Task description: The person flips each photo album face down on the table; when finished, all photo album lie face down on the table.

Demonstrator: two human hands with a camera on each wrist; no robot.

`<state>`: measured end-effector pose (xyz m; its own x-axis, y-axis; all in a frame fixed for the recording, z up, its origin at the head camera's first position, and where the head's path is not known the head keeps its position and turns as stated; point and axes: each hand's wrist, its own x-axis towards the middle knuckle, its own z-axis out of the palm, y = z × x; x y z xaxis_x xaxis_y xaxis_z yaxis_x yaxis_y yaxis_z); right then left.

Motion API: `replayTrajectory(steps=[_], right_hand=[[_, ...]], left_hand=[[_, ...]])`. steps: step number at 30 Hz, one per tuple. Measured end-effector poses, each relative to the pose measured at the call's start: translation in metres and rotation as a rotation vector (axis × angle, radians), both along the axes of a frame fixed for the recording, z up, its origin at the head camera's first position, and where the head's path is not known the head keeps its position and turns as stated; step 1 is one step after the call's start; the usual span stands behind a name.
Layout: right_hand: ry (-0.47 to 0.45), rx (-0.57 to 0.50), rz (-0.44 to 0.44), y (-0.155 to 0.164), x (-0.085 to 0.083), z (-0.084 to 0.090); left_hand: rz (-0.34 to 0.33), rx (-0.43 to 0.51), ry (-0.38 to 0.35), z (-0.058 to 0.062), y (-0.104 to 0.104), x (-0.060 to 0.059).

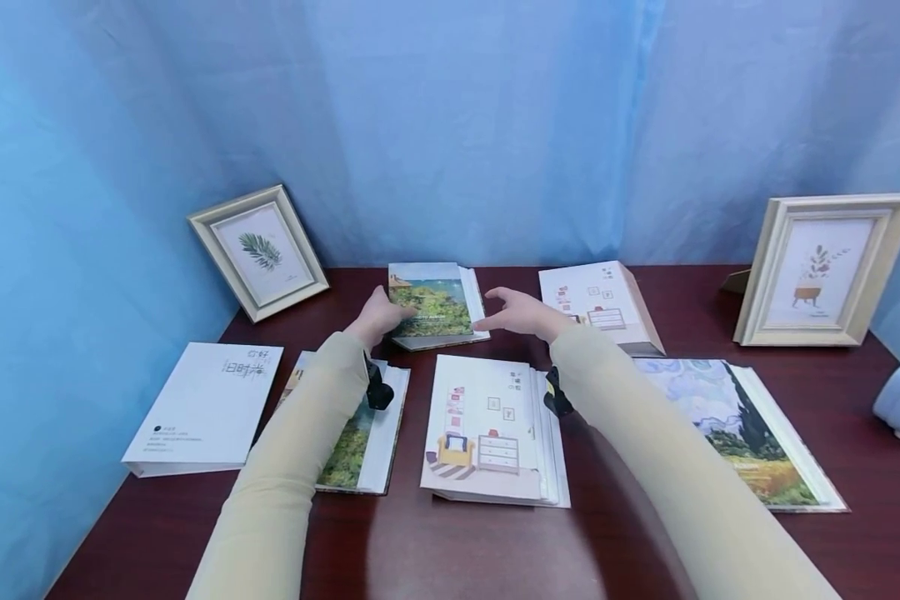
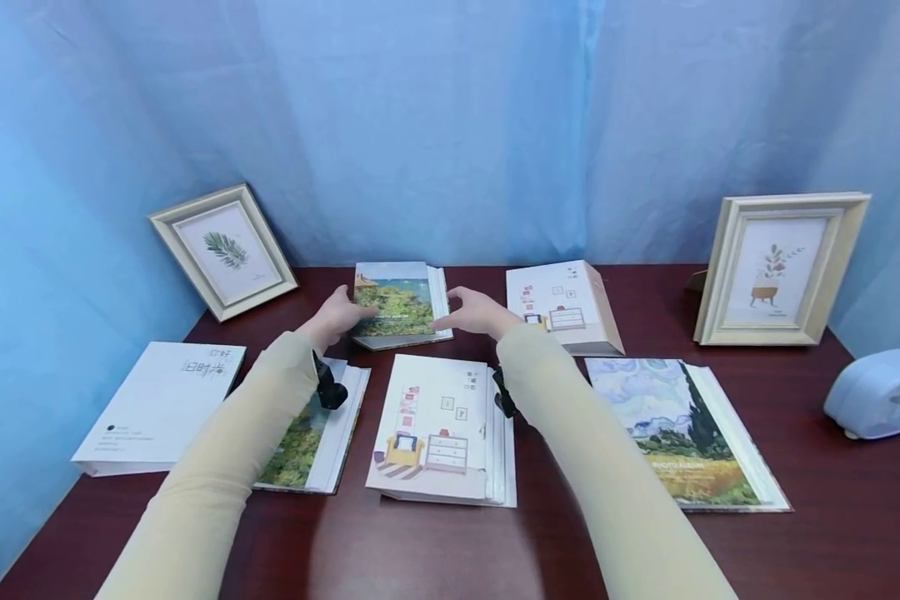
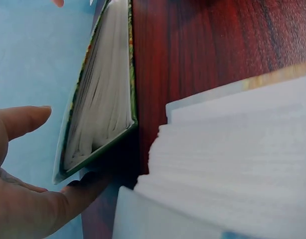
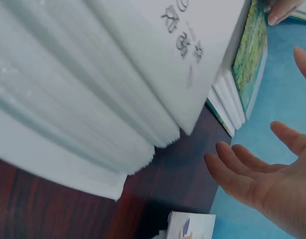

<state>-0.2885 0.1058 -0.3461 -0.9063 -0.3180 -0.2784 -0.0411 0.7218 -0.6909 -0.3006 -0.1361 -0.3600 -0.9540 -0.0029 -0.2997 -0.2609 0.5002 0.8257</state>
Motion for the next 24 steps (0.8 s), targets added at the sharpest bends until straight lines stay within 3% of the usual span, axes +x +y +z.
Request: replayTrajectory(steps=[15, 24], right_hand=[[-0.072, 0.004, 0.063, -0.008, 0.002, -0.003], [-0.083, -0.013, 0.094, -0.013, -0.002, -0.009]], left_hand=[[0.004, -0.032, -0.03, -0.002, 0.005, 0.0], [0.01, -0.025, -0.001, -0.005, 0.006, 0.0]])
